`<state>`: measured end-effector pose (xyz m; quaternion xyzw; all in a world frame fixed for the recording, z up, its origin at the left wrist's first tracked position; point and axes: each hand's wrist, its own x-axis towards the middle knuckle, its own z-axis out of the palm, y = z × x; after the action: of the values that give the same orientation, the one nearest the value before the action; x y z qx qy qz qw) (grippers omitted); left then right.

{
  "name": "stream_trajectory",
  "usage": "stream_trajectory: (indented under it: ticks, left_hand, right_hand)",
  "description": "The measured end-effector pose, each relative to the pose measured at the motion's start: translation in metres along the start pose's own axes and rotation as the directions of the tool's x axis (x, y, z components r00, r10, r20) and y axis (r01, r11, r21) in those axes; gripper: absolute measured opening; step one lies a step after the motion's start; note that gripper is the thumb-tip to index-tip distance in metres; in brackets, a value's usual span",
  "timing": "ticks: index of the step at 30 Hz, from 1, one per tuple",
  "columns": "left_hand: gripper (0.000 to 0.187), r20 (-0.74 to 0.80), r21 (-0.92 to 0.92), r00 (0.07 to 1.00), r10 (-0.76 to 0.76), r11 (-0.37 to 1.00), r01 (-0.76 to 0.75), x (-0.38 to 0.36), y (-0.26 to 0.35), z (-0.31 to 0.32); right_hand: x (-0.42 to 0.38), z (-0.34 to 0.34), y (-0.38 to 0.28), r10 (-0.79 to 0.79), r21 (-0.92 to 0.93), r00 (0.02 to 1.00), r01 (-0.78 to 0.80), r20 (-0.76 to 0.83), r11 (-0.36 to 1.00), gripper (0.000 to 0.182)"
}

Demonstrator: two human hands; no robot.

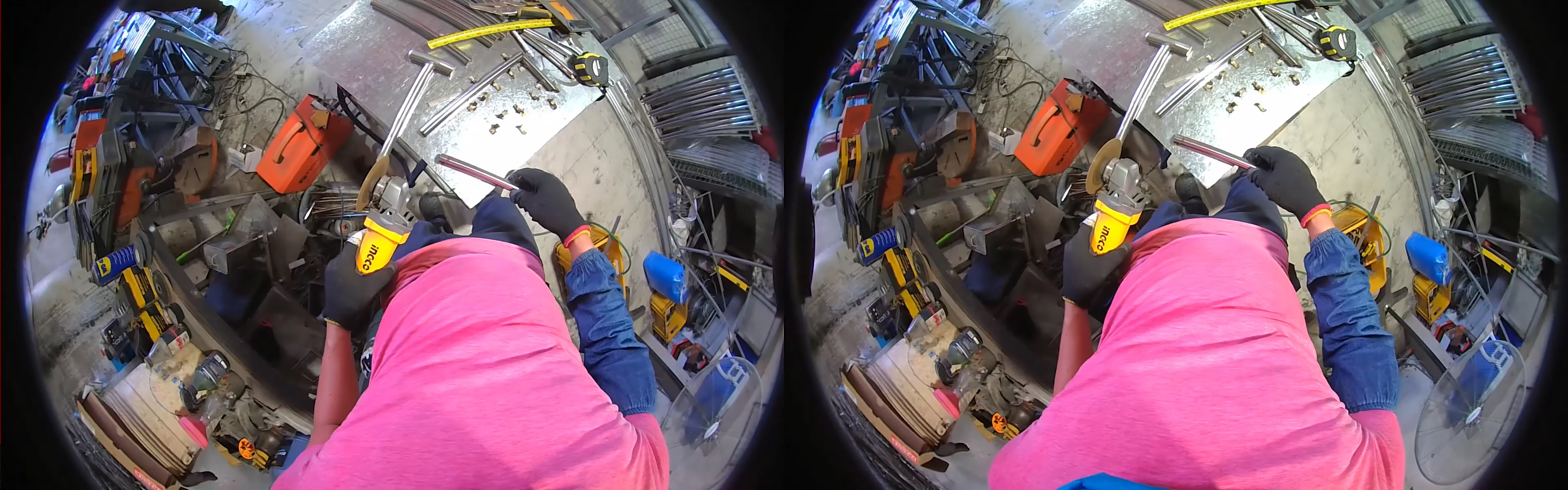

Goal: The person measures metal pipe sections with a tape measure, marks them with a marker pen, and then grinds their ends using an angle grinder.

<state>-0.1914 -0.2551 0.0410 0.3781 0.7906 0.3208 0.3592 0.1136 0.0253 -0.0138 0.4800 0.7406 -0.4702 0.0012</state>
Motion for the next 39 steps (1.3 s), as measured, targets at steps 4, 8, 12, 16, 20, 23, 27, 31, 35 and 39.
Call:
stream_trajectory:
  ticks: [4, 8, 12, 16, 20, 23, 27, 31, 35, 39]
  left_hand:
    - [0.064, -0.015, -0.034, 1.000, 0.011, 0.999, -0.012, -0.004, -0.008, 0.012]
    - [0.065, -0.027, -0.017, 1.000, -0.004, 1.000, 0.003, -0.008, -0.008, 0.021]
    - [0.066, 0.014, -0.006, 0.999, -0.050, 0.999, 0.050, -0.008, -0.013, 0.025]
    - [0.066, 0.009, -0.038, 0.996, -0.086, 0.996, 0.087, -0.008, -0.004, 0.026]
    - [0.069, -0.047, 0.003, 0.999, 0.004, 1.000, -0.004, -0.008, -0.012, 0.037]
    - [0.072, -0.023, 0.011, 1.000, 0.001, 1.000, 0.000, -0.005, -0.007, 0.039]
    - [0.063, 0.041, 0.021, 0.998, -0.055, 0.998, 0.054, -0.003, 0.001, 0.040]
    - [0.060, 0.044, -0.028, 0.999, -0.022, 0.999, 0.023, 0.002, 0.003, 0.035]
    - [0.058, 0.034, -0.015, 0.999, 0.031, 0.999, -0.030, 0.011, 0.012, 0.019]
    - [0.065, 0.069, 0.040, 0.997, 0.018, 0.999, -0.021, 0.016, 0.013, 0.008]
  right_hand:
    - [0.007, 0.004, 0.004, 0.002, -0.044, 0.997, 0.002, 0.074, 0.999, 0.044]
    - [0.009, 0.010, 0.005, -0.038, -0.048, 0.986, 0.047, 0.161, 0.998, 0.045]
    - [0.000, 0.005, -0.023, -0.012, 0.025, 0.963, 0.005, 0.268, 1.000, 0.039]
    - [-0.013, 0.010, -0.031, 0.112, 0.175, 0.929, -0.183, 0.353, 0.967, 0.037]
    - [-0.027, 0.016, -0.039, 0.140, 0.401, 0.921, -0.291, 0.364, 0.869, 0.040]
    - [-0.033, 0.027, -0.044, 0.157, 0.526, 0.899, -0.372, 0.408, 0.764, 0.040]
    - [-0.042, 0.051, -0.045, 0.190, 0.679, 0.882, -0.456, 0.432, 0.576, 0.035]
    - [-0.051, 0.086, -0.041, 0.137, 0.772, 0.878, -0.470, 0.459, 0.429, 0.040]
    - [-0.042, 0.118, -0.042, -0.006, 0.851, 0.859, -0.507, 0.513, 0.140, 0.037]
    - [-0.037, 0.126, -0.047, 0.028, 0.818, 0.821, -0.571, 0.570, 0.071, 0.039]
